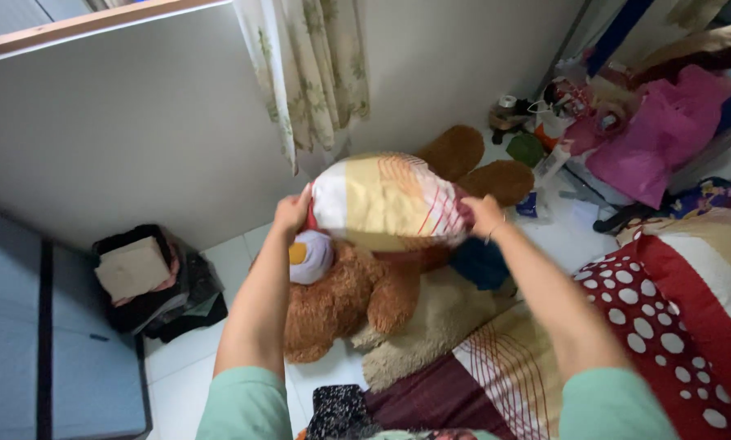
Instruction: The recorder is putting a decorative pillowcase onto a pillow.
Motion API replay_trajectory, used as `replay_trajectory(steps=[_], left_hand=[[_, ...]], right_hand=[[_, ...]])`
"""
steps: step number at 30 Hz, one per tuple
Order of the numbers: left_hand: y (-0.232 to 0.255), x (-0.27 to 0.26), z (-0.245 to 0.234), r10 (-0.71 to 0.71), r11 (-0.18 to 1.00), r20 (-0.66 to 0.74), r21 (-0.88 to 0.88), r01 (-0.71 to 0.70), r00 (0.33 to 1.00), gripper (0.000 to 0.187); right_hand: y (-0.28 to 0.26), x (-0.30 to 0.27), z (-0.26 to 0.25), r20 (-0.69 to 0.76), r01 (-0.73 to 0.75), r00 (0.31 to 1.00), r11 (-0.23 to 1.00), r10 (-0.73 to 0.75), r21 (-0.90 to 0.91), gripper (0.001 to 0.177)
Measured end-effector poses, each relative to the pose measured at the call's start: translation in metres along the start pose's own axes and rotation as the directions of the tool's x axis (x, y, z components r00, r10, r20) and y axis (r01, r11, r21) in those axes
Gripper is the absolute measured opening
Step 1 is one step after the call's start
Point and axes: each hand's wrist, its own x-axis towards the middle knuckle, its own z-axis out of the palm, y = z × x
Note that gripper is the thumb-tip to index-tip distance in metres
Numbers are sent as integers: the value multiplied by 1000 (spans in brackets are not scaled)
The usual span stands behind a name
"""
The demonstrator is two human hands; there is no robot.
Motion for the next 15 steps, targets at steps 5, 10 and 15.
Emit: replay_trajectory(steps=[5, 10, 15], left_hand=[[82, 16, -34, 375, 859, -415, -179, -479, 829, 39], [109, 82, -51, 594, 678, -580, -10, -735, 557, 24], [198, -16, -72, 252, 648, -585, -490, -584, 771, 27]], right_hand=[[5, 25, -126, -479, 58, 877, 998, -40, 23, 25], [-15, 63, -177, -754, 602, 600, 470, 268, 646, 34], [-58, 15, -262, -826, 290, 562, 923, 49, 252, 32]])
